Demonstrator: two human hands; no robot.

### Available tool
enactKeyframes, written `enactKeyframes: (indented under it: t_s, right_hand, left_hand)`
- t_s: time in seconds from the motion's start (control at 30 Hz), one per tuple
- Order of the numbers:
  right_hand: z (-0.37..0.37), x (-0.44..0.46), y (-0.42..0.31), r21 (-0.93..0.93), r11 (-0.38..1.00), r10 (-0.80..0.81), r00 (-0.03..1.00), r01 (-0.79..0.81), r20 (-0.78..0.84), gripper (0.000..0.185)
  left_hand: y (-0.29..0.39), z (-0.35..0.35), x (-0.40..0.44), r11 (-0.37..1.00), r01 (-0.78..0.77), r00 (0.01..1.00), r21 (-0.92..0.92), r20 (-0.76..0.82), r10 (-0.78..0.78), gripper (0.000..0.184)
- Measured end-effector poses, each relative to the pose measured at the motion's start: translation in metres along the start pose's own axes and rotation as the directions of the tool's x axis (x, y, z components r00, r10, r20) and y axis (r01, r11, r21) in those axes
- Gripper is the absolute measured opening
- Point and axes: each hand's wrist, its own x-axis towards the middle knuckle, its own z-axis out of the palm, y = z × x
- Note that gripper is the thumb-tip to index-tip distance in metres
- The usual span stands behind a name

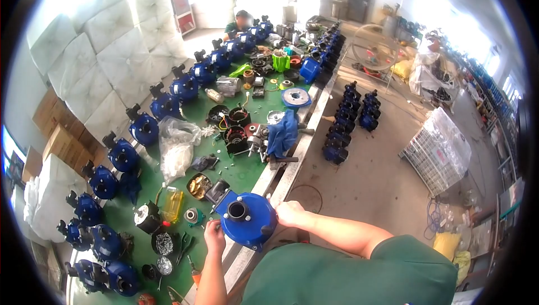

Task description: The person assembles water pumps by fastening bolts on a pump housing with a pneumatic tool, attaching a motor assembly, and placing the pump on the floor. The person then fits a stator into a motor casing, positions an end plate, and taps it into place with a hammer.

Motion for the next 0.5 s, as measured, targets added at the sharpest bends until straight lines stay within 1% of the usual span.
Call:
enactKeyframes:
  t_s: [0.03, 0.13, 0.23, 0.27, 0.33, 0.43, 0.5]
  right_hand:
    - [0.0, -0.001, 0.0, -0.001, 1.0, 0.004, 1.0, -0.004, -0.008, 0.029]
    - [-0.003, 0.0, 0.002, -0.003, 1.0, 0.005, 0.999, -0.005, 0.052, 0.028]
    - [-0.01, -0.003, -0.001, -0.015, 1.0, 0.005, 0.998, -0.004, 0.065, 0.028]
    - [-0.012, -0.004, -0.002, 0.009, 1.0, 0.015, 0.998, -0.016, 0.054, 0.028]
    - [-0.014, -0.005, -0.005, 0.057, 0.998, 0.036, 0.999, -0.038, 0.034, 0.028]
    - [-0.014, -0.004, -0.006, 0.071, 0.996, 0.048, 0.997, -0.052, 0.057, 0.027]
    - [-0.019, -0.005, -0.008, 0.041, 0.998, 0.036, 0.996, -0.039, 0.077, 0.027]
  left_hand:
    - [0.002, 0.0, 0.0, 0.997, 0.051, 0.999, -0.059, 0.004, -0.05, 0.014]
    - [-0.012, 0.005, -0.001, 0.989, 0.129, 0.992, -0.074, 0.009, -0.129, 0.014]
    - [-0.032, 0.013, 0.001, 0.959, 0.241, 0.969, -0.149, -0.026, -0.247, 0.014]
    - [-0.037, 0.016, 0.0, 0.945, 0.281, 0.957, -0.166, -0.022, -0.289, 0.014]
    - [-0.025, 0.013, 0.003, 0.911, 0.362, 0.928, -0.199, -0.011, -0.372, 0.014]
    - [-0.033, 0.014, -0.001, 0.943, 0.318, 0.948, -0.093, 0.004, -0.319, 0.014]
    - [-0.033, 0.011, -0.002, 0.987, 0.153, 0.988, -0.052, -0.018, -0.154, 0.014]
